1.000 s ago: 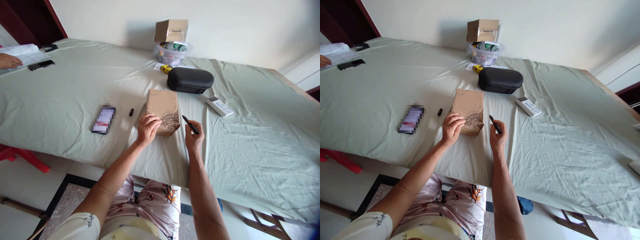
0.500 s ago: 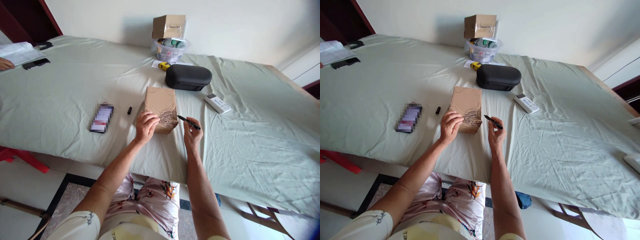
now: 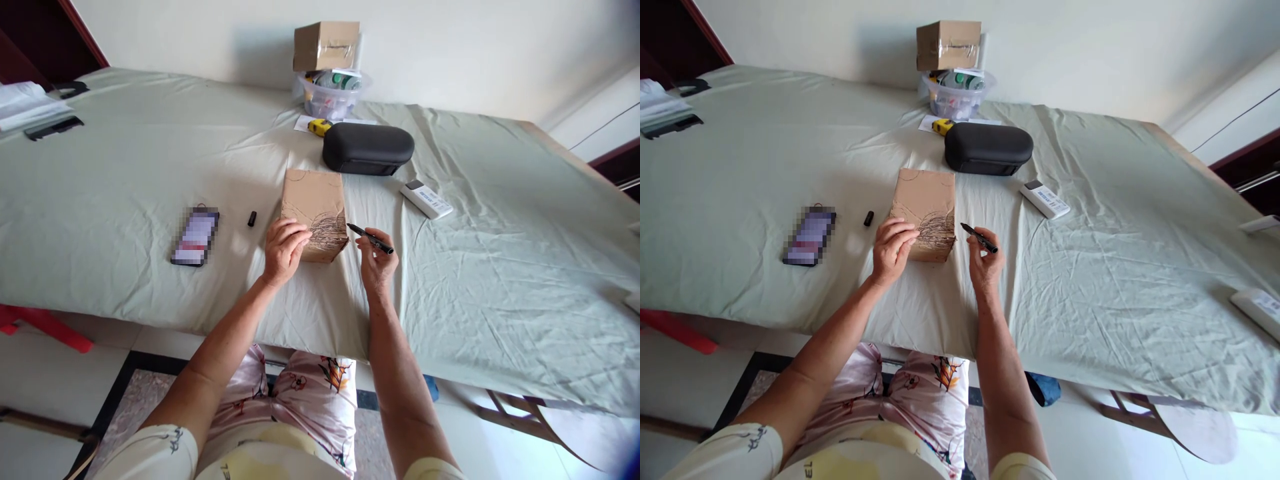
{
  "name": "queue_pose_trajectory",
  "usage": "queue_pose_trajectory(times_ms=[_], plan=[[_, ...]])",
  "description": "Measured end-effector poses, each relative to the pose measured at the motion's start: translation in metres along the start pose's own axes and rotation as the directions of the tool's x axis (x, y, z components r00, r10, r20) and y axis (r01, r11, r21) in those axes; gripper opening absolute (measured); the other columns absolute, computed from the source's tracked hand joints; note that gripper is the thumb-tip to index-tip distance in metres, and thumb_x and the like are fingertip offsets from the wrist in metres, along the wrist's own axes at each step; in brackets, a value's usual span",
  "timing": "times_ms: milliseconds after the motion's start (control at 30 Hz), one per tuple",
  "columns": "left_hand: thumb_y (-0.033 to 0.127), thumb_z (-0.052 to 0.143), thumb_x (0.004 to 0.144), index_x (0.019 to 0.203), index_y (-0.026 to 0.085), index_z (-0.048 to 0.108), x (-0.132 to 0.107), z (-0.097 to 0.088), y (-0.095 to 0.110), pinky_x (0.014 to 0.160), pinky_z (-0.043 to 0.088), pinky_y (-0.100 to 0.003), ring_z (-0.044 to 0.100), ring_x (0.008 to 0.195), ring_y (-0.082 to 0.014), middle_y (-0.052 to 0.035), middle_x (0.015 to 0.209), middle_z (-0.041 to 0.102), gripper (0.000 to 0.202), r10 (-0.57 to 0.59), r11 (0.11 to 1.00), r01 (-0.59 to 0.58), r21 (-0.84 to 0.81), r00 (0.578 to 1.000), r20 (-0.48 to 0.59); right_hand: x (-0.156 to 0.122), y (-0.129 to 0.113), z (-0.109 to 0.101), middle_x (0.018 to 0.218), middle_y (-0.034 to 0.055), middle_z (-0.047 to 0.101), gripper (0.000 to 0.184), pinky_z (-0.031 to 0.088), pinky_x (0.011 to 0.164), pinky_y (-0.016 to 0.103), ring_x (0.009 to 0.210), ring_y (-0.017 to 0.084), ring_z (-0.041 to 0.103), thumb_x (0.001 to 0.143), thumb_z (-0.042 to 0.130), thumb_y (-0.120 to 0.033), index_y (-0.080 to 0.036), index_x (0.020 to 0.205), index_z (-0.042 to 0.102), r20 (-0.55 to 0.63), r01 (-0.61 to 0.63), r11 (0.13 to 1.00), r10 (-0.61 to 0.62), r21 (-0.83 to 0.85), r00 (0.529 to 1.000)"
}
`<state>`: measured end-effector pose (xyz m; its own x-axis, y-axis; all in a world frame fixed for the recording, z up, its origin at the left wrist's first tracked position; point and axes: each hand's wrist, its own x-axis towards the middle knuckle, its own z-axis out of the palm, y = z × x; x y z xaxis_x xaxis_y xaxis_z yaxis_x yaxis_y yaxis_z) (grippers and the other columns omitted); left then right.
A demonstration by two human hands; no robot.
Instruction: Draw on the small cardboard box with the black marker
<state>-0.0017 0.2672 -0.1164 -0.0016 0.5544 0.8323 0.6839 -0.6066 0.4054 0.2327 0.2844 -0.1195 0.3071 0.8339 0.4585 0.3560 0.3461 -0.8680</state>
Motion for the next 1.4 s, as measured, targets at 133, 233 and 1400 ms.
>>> queue_pose_trajectory(times_ms=[133, 233, 1400], plan=[[0.031, 0.052, 0.11, 0.108, 0.024, 0.078, 0.002, -0.002, -0.003, 0.114, 0.054, -0.044, 0.069, 0.123, -0.0213, -0.0058, 0.111, 0.08, 0.027, 0.011, 1.0, -0.011, -0.004, 1.0, 0.002, -0.001, -0.007, 0.001, 0.09, -0.0002, 0.069, 0.028, 0.056, 0.077, 0.034, 0.08, 0.016, 0.067, 0.092, 0.074, -0.05, -0.023, 0.1, 0.07, -0.02, 0.099, 0.995, -0.099, -0.009, 0.995], [0.032, 0.051, 0.111, 0.108, 0.025, 0.077, 0.004, -0.004, -0.009, 0.113, 0.055, -0.045, 0.069, 0.123, -0.0213, -0.0056, 0.111, 0.079, 0.027, 0.003, 1.0, -0.003, -0.007, 1.0, -0.014, -0.003, -0.014, 0.002, 0.084, -0.0014, 0.065, 0.033, 0.055, 0.074, 0.035, 0.077, 0.015, 0.065, 0.095, 0.07, -0.056, -0.023, 0.093, 0.065, -0.078, 0.142, 0.99, -0.141, 0.005, 0.987], [0.042, 0.048, 0.112, 0.114, 0.026, 0.077, 0.009, -0.005, -0.019, 0.121, 0.048, -0.049, 0.065, 0.13, -0.0237, -0.0064, 0.118, 0.077, 0.033, -0.062, 0.996, 0.064, -0.059, 0.998, 0.026, -0.033, -0.041, 0.013, 0.079, 0.0044, 0.069, 0.038, 0.056, 0.078, 0.043, 0.074, 0.021, 0.067, 0.101, 0.051, -0.059, -0.027, 0.092, 0.069, 0.233, 0.395, 0.902, -0.351, -0.176, 0.907]])
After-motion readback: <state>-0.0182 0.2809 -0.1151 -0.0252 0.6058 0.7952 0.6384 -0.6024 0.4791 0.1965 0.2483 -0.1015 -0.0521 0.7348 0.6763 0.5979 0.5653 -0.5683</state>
